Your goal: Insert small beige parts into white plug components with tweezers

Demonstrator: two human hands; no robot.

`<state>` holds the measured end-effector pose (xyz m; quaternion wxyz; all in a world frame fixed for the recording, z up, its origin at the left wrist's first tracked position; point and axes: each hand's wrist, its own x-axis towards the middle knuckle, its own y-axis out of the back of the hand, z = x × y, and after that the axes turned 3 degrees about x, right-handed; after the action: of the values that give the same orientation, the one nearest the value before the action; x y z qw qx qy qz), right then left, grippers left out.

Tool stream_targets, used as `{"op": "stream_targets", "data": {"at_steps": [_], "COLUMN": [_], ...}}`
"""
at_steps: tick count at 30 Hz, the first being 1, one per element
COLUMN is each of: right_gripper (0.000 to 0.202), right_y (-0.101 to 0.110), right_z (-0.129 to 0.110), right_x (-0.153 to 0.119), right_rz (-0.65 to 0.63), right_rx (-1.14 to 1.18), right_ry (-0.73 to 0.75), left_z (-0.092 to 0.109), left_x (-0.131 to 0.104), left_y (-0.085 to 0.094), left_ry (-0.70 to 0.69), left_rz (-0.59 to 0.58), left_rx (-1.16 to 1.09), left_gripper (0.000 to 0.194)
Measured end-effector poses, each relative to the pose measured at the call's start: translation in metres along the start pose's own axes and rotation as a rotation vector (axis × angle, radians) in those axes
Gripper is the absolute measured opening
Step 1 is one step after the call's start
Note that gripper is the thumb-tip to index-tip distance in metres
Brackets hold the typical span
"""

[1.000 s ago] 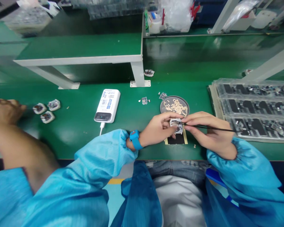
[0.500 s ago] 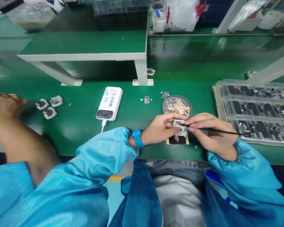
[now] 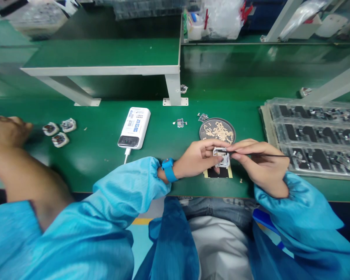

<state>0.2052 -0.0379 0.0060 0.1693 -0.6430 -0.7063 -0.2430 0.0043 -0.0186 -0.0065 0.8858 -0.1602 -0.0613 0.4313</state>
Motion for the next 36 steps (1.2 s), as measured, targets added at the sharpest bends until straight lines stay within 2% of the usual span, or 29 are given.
{"op": "stream_targets", "data": {"at_steps": [8, 14, 21, 26, 30, 36], "right_gripper": [0.018, 0.018, 0.029, 0.031, 0.032, 0.036], "right_y": [-0.006, 0.002, 0.026, 0.022, 0.017, 0.015], "right_z": [-0.001, -0.007, -0.021, -0.013, -0.011, -0.013], "right_x": [0.000, -0.001, -0.006, -0.010, -0.010, -0.012], "right_rz": [0.024, 0.104, -0.047, -0.104, -0.112, -0.106], "right_rx": [0.060, -0.032, -0.228, -0.251, -0.299, -0.283], "right_ry": [-0.051, -0.022, 0.016, 0.042, 0.091, 0.152], "left_z": [-0.002, -0.007, -0.008, -0.007, -0.004, -0.003], "left_x": [-0.001, -0.001, -0.004, -0.005, -0.005, -0.007], "left_y": [0.001, 0.002, 0.001, 0.002, 0.001, 0.001], "left_ry": [-0.055, -0.051, -0.038, -0.048, -0.111, -0.170], "left_rz": [-0.005, 0.050, 0.197, 0.204, 0.211, 0.205], "left_rx": [0.074, 0.232, 0.434, 0.534, 0.637, 0.674], "left_gripper": [0.037, 0.043, 0.042, 0.043, 0.042, 0.044]}}
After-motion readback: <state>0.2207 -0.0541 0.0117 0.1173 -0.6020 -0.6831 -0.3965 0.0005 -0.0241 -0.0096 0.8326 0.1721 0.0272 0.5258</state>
